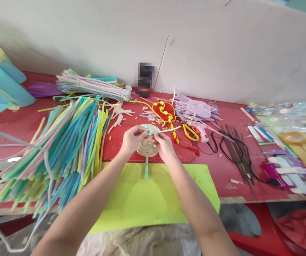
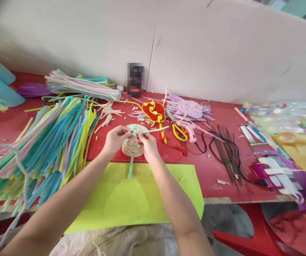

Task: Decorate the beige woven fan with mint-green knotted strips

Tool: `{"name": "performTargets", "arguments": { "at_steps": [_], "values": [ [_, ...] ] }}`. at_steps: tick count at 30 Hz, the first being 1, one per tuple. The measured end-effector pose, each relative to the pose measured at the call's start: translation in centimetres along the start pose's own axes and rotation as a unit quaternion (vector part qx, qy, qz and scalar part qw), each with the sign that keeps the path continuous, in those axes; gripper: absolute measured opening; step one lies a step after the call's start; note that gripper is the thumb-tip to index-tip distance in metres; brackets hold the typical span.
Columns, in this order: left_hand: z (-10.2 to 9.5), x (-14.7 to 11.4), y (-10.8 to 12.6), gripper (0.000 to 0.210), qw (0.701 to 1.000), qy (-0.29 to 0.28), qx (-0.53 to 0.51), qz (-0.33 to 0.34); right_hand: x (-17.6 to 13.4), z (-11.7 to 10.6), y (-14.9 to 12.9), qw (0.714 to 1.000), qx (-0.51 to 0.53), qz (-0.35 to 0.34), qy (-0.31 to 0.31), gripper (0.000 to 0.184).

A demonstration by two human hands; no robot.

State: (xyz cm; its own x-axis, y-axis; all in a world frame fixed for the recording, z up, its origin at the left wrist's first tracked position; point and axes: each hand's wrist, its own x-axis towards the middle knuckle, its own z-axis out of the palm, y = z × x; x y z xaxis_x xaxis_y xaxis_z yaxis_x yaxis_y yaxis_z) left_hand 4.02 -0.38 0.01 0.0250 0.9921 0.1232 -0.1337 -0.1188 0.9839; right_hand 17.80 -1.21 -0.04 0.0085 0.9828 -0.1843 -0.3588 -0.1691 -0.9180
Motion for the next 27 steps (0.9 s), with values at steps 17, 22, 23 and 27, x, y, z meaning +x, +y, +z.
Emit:
{"name": "performTargets", "arguments": {
  "at_steps": [17, 22, 23, 27],
  "values": [
    [0.0, -0.2, 0.2, 0.015, 0.998, -0.011, 0.055, 0.013, -1.8, -1.1, -3.6, 0.824, -0.396, -0.392, 0.105, 0.017],
    [0.0, -0.1, 0.5, 0.021, 0.999, -0.018, 0.041, -0.016, -0.8, -1.3, -2.6, 0.867, -0.393, -0.300, -0.058, 0.020],
    [-0.1, 0.0, 0.4, 0.023, 0.999, -0.025, 0.032, -0.020, -0.6, -1.4, -2.4, 0.876, -0.384, -0.284, -0.062, 0.021],
    [-0.2, 0.2, 0.1, 0.027, 0.998, -0.050, -0.014, -0.038, -0.2, -1.8, -2.3, 0.896, -0.365, -0.250, -0.049, 0.022]
  ]
}}
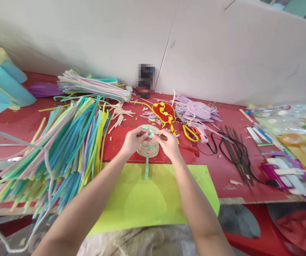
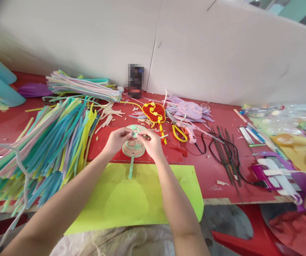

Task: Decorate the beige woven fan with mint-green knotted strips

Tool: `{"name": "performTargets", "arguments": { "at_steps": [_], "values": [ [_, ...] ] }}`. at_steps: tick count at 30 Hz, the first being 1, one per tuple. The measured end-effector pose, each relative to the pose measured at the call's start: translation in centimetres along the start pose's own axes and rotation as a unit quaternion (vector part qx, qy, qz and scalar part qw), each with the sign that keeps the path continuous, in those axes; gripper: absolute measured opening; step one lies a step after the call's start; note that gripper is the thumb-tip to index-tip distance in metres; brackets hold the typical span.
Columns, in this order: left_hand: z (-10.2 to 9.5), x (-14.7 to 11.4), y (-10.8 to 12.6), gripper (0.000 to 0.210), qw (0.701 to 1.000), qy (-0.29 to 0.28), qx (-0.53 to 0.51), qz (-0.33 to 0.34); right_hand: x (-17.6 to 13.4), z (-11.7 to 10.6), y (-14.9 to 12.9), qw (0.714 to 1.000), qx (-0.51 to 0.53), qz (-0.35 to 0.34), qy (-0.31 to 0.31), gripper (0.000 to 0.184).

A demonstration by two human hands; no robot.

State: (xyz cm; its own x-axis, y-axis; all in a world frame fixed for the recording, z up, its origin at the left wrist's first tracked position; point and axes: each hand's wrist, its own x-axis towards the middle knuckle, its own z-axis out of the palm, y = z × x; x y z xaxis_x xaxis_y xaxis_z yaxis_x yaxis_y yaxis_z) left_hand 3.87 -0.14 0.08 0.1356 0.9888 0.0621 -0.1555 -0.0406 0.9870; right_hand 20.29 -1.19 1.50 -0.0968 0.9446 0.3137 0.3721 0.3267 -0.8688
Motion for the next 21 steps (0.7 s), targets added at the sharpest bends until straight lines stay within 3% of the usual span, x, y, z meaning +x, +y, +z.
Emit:
{"name": "performTargets", "arguments": {
  "at_steps": [9, 15, 21],
  "values": [
    [0.04, -0.05, -0.19, 0.036, 0.992, -0.006, -0.103, -0.068, 0.00, 0.03, -0.25, 0.999, 0.025, 0.015, 0.033, 0.022],
    [-0.29, 0.10, -0.06, 0.028, 0.999, 0.014, -0.032, -0.014, -0.13, 0.12, -0.38, 0.999, 0.020, 0.020, 0.014, 0.021],
    [-0.52, -0.02, -0.46, 0.021, 0.999, -0.025, 0.024, 0.000, -0.12, 0.02, -0.36, 0.999, -0.031, -0.029, 0.002, 0.020]
  ]
}}
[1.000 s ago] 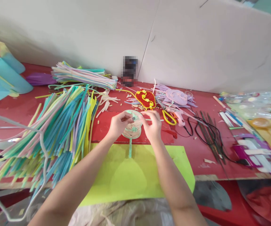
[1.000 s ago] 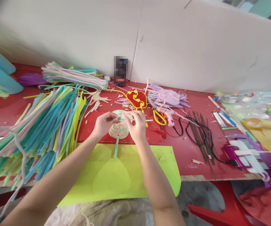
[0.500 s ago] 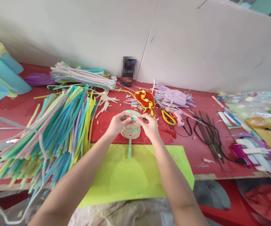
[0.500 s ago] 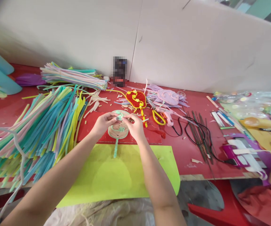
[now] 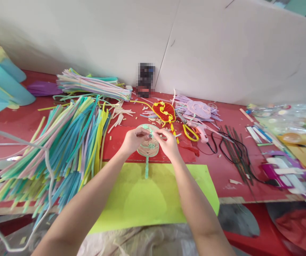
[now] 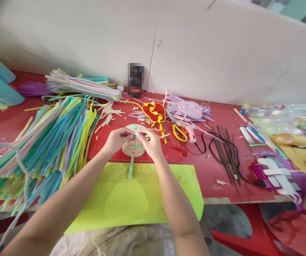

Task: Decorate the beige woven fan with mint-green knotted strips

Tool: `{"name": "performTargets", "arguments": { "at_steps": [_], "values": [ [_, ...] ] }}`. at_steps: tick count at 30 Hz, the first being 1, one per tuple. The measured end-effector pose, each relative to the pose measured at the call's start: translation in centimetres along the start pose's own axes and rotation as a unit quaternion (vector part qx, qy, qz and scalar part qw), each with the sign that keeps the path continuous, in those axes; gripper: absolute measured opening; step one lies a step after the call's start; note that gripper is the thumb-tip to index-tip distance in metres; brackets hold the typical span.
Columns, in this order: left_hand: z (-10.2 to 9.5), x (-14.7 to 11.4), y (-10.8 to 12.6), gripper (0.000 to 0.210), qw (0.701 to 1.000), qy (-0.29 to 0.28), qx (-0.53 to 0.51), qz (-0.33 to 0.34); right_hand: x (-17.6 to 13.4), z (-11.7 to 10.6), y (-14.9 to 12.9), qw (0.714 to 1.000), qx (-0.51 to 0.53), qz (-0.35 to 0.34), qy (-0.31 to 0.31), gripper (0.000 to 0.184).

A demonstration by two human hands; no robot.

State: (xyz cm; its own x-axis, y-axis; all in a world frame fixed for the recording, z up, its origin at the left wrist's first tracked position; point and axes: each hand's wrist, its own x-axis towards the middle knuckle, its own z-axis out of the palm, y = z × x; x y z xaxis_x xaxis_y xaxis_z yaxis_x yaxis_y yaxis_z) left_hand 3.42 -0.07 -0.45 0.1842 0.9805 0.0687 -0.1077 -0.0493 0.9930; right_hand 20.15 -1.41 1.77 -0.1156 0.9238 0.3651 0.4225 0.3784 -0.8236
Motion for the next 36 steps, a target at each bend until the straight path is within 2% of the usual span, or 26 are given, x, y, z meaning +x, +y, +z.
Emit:
{"name": "performTargets", "arguments": {
  "at_steps": [4, 9, 13, 20, 25, 36],
  "values": [
    [0.0, -0.1, -0.3, 0.018, 0.999, -0.006, 0.045, 0.015, 0.0, -0.1, 0.3, 0.999, -0.031, -0.016, -0.014, 0.019],
    [0.0, -0.1, -0.2, 0.014, 0.994, -0.026, 0.096, 0.036, 0.2, -0.7, 0.5, 0.996, -0.050, -0.041, -0.059, 0.017],
    [0.1, -0.1, -0.1, 0.012, 0.992, -0.028, 0.115, 0.030, 0.2, -1.2, 0.5, 0.992, -0.065, -0.061, -0.085, 0.016],
    [0.3, -0.2, -0.2, 0.017, 0.999, -0.007, 0.039, -0.005, 0.0, -0.9, 0.6, 0.997, -0.034, -0.034, -0.058, 0.017],
    [0.3, 0.0, -0.1, 0.017, 1.000, 0.001, 0.015, 0.012, -0.1, -0.2, 0.5, 0.999, -0.026, -0.023, -0.024, 0.018],
    [0.2, 0.0, 0.1, 0.014, 0.999, -0.003, 0.048, 0.017, -0.1, 0.1, 0.8, 0.999, -0.007, -0.024, -0.030, 0.020]
  ]
}}
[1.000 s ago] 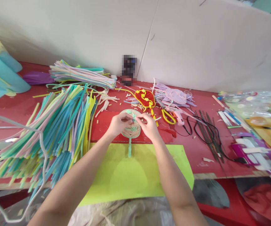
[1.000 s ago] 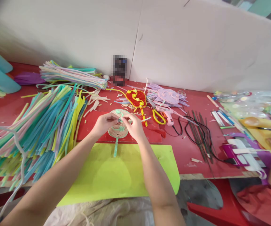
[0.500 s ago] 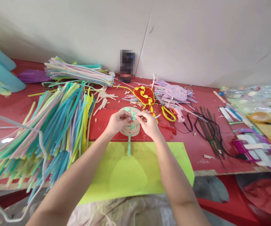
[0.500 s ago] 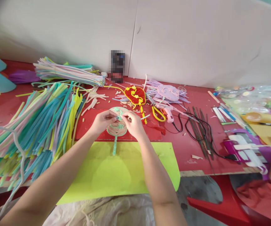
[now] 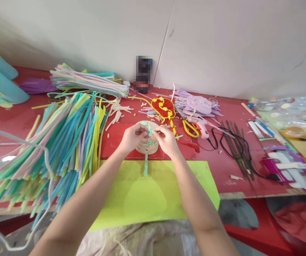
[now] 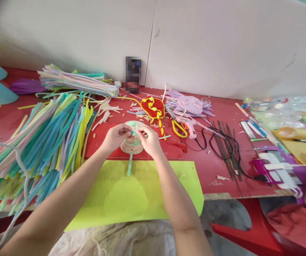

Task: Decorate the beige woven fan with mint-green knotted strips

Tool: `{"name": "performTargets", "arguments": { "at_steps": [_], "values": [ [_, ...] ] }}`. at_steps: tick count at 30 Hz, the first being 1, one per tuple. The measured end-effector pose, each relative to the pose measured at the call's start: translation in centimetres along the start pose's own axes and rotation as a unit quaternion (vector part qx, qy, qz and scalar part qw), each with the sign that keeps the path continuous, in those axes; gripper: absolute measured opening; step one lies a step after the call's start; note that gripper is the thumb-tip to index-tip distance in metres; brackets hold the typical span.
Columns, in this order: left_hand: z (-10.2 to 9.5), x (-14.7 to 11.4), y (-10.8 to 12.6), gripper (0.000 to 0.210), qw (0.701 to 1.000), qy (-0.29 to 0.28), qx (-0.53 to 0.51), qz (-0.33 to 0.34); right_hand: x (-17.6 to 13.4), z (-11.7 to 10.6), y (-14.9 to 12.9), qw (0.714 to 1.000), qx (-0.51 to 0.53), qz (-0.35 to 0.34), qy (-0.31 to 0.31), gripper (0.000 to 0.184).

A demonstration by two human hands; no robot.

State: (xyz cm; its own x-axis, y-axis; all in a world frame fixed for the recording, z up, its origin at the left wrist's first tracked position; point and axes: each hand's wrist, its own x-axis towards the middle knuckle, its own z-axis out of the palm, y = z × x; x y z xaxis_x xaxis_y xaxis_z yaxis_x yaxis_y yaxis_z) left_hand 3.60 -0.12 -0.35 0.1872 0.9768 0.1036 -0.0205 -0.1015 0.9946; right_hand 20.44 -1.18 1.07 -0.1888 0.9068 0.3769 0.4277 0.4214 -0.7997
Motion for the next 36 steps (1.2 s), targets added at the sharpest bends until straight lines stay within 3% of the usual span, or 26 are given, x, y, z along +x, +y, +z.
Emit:
{"name": "performTargets", "arguments": {
  "at_steps": [4, 10, 17, 28, 36],
  "values": [
    [-0.2, 0.0, 0.0, 0.013, 0.999, -0.005, 0.041, 0.014, 0.0, -0.1, -0.1, 1.000, 0.010, 0.005, -0.004, 0.019],
    [-0.3, 0.0, -0.1, 0.016, 0.998, -0.036, 0.038, 0.017, 0.0, -0.5, 0.1, 0.992, 0.073, 0.090, -0.055, 0.022],
    [0.1, 0.1, 0.4, 0.026, 0.999, -0.023, -0.044, -0.010, 0.2, -0.3, 0.9, 0.987, 0.111, 0.119, -0.005, 0.024],
    [0.2, -0.2, 0.4, 0.011, 0.996, -0.022, 0.087, 0.029, 0.2, -0.2, 0.8, 0.988, 0.105, 0.110, -0.003, 0.021],
    [-0.1, -0.3, 0.5, 0.013, 0.984, -0.014, 0.156, 0.079, 0.2, -0.3, 0.6, 0.984, 0.128, 0.121, -0.019, 0.023]
  ]
}}
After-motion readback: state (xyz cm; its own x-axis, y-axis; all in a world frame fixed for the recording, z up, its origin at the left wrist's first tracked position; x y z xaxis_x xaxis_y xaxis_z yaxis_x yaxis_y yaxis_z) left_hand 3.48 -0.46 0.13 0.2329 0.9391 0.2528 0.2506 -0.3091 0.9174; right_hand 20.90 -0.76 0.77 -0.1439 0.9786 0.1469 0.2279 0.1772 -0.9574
